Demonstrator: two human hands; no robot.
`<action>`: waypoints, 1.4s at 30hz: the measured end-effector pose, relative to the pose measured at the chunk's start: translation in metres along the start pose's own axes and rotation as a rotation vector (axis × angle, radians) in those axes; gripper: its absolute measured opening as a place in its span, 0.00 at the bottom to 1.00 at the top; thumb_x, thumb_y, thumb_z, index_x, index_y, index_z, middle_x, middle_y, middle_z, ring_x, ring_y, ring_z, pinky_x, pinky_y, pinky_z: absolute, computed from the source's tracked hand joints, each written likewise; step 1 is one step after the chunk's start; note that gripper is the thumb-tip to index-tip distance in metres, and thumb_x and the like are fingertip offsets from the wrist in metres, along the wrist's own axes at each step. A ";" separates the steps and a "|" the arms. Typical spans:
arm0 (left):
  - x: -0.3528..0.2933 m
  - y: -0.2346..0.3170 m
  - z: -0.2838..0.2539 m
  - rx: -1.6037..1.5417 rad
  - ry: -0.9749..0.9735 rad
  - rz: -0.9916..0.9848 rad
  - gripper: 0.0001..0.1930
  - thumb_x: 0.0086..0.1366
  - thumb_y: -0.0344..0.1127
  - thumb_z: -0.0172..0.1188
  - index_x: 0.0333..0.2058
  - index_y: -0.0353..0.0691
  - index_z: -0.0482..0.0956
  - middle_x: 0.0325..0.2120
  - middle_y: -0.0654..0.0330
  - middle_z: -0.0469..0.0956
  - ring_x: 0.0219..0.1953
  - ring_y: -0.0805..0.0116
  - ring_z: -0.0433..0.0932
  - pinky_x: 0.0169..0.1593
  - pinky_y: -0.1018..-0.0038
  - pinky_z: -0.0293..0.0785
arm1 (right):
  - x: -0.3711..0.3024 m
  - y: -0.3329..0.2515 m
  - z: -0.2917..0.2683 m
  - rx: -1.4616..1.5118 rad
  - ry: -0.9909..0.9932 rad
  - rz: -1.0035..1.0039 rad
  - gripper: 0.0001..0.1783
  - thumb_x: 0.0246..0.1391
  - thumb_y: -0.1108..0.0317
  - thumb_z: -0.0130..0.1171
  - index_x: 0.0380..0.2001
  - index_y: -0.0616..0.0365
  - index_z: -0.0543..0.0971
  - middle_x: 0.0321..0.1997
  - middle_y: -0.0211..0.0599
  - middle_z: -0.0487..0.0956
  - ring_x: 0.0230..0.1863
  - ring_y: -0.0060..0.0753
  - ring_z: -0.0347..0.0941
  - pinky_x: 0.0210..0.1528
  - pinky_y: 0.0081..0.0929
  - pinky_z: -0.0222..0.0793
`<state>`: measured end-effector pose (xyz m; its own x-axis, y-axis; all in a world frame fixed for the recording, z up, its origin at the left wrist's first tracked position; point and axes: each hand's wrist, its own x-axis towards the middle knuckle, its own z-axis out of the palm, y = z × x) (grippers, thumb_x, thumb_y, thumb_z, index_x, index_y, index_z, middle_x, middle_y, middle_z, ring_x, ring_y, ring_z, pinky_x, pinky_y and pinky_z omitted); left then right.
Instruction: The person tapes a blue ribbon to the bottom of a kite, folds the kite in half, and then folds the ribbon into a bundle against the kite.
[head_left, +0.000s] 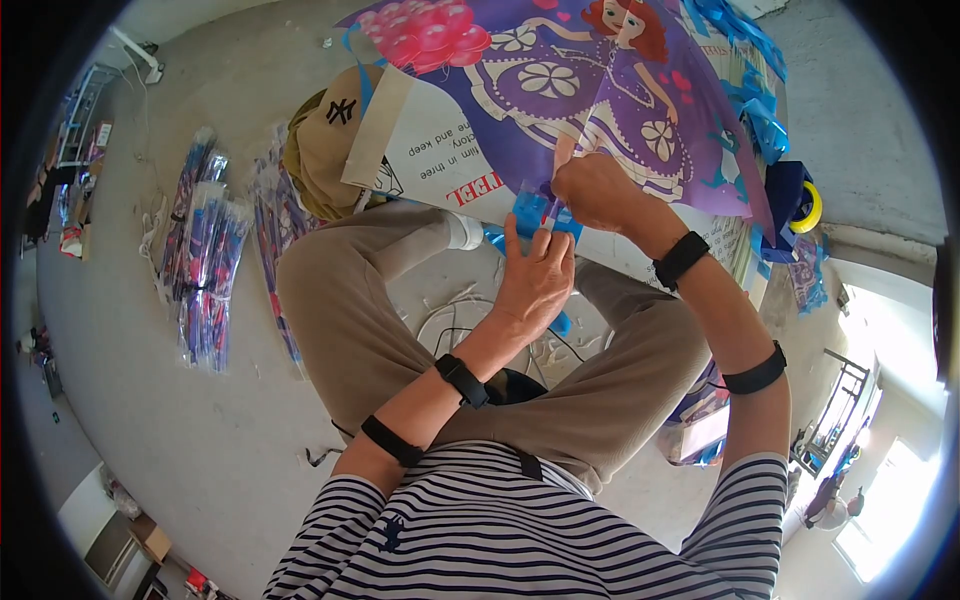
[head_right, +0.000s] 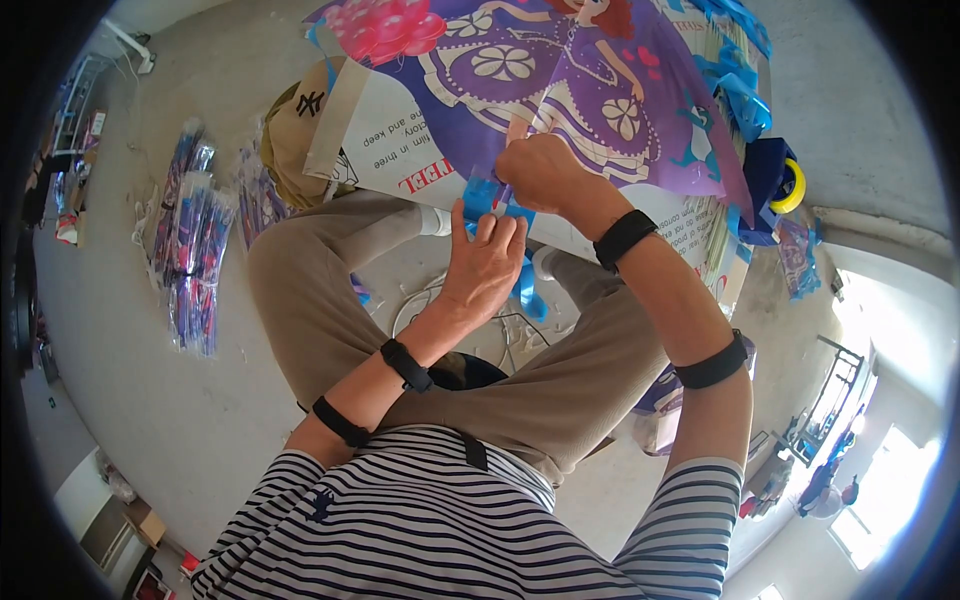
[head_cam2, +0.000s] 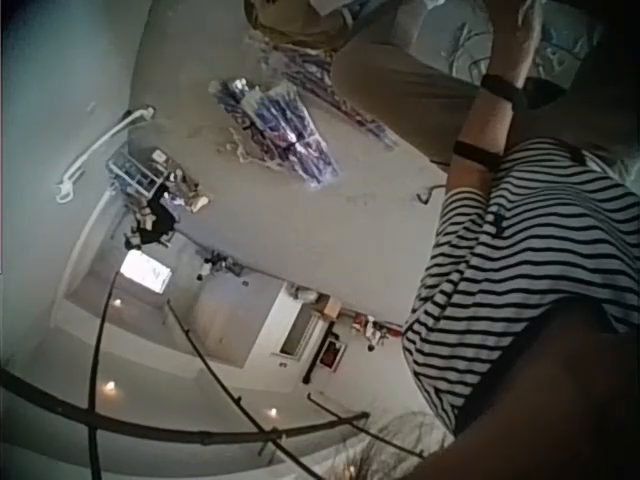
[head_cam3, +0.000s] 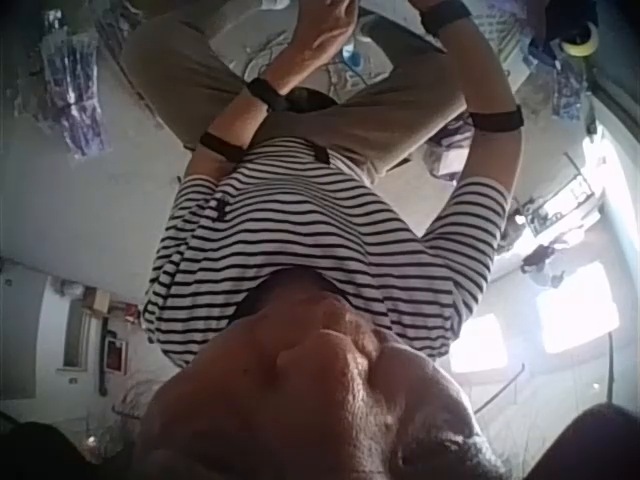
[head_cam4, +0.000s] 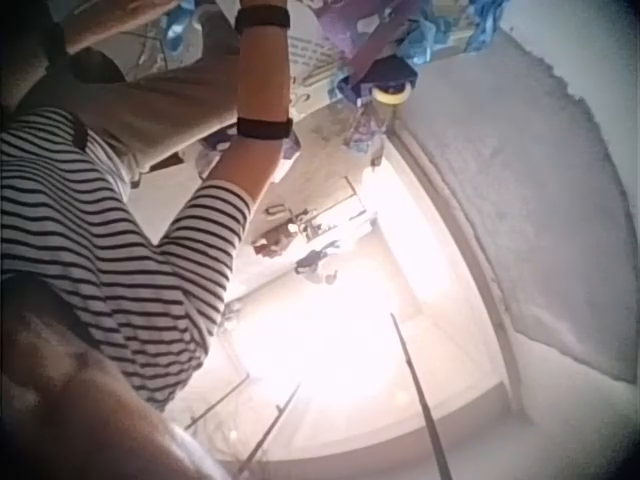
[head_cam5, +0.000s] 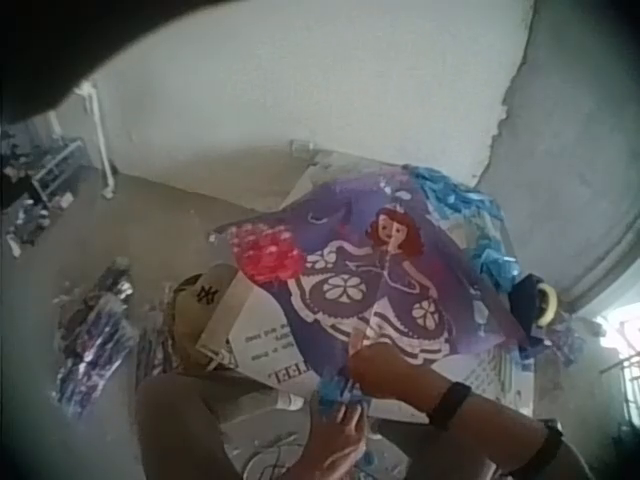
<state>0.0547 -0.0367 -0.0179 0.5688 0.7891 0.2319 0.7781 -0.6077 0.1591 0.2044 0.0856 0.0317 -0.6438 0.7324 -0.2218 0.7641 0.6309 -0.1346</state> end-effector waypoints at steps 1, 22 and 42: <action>0.000 0.000 0.000 -0.005 0.010 -0.001 0.23 0.57 0.30 0.63 0.53 0.34 0.79 0.38 0.61 0.65 0.46 0.62 0.66 0.66 0.35 0.56 | -0.001 0.000 0.000 -0.003 -0.005 0.000 0.04 0.38 0.79 0.61 0.17 0.59 0.79 0.23 0.47 0.80 0.29 0.54 0.80 0.30 0.47 0.72; -0.002 -0.001 0.002 0.030 -0.025 0.032 0.24 0.55 0.32 0.64 0.52 0.33 0.80 0.60 0.55 0.61 0.60 0.54 0.63 0.65 0.30 0.55 | 0.002 0.002 0.004 -0.015 -0.006 0.013 0.02 0.37 0.78 0.63 0.19 0.60 0.82 0.24 0.48 0.81 0.30 0.53 0.81 0.31 0.46 0.74; -0.002 -0.001 0.002 0.009 -0.029 0.025 0.24 0.57 0.33 0.64 0.53 0.34 0.80 0.60 0.54 0.66 0.60 0.53 0.65 0.66 0.30 0.54 | 0.006 0.002 0.004 -0.043 -0.065 0.038 0.03 0.39 0.77 0.63 0.22 0.59 0.84 0.26 0.48 0.81 0.32 0.53 0.82 0.31 0.44 0.75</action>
<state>0.0535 -0.0375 -0.0207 0.5952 0.7763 0.2075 0.7662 -0.6261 0.1446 0.2028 0.0901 0.0259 -0.6089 0.7388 -0.2887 0.7848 0.6142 -0.0835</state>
